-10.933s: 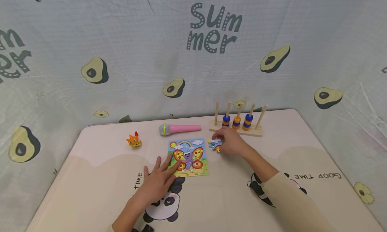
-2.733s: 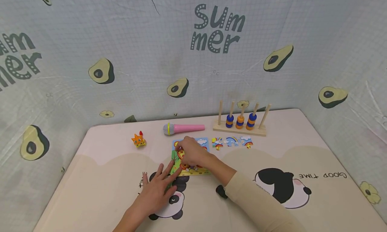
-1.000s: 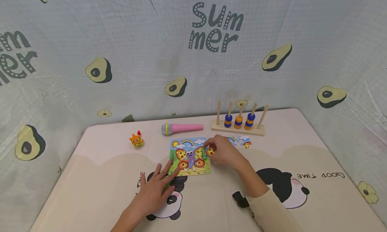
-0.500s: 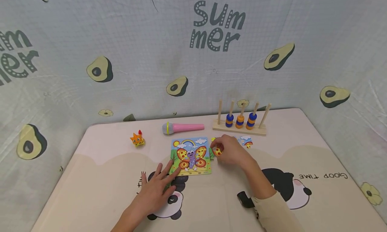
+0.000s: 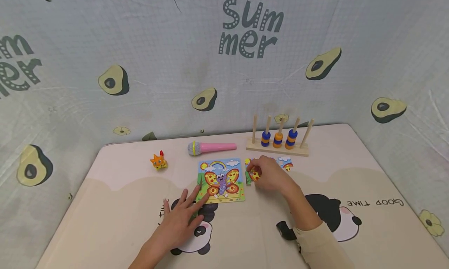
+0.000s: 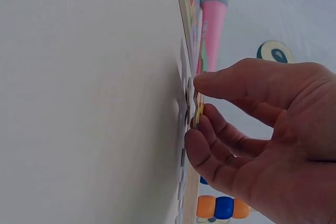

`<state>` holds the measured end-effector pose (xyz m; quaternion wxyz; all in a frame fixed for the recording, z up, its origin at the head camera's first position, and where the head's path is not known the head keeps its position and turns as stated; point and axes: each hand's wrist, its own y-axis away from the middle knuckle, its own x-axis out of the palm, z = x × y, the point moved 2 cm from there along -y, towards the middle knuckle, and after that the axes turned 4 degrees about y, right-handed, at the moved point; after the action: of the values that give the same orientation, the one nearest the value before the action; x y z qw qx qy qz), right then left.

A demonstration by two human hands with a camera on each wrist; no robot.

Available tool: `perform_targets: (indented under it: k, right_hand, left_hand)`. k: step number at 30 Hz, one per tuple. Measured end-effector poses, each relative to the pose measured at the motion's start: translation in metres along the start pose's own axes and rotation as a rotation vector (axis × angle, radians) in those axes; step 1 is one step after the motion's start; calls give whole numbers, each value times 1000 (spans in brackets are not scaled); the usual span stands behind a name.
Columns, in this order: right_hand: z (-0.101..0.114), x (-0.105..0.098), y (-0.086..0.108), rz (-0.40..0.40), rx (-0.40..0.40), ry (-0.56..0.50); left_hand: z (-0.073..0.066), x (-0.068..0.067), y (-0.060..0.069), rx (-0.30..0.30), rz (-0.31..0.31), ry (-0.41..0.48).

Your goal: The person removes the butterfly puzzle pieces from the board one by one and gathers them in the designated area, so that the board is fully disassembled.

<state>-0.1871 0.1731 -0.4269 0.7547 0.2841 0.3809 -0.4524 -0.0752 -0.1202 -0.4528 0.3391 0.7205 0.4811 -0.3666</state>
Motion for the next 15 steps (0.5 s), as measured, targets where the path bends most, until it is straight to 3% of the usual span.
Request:
perform_targets:
  k: [15]
  right_hand:
    - [-2,5,-1,7,12,41]
  left_hand:
    - [0,1,-1,-14,5,11]
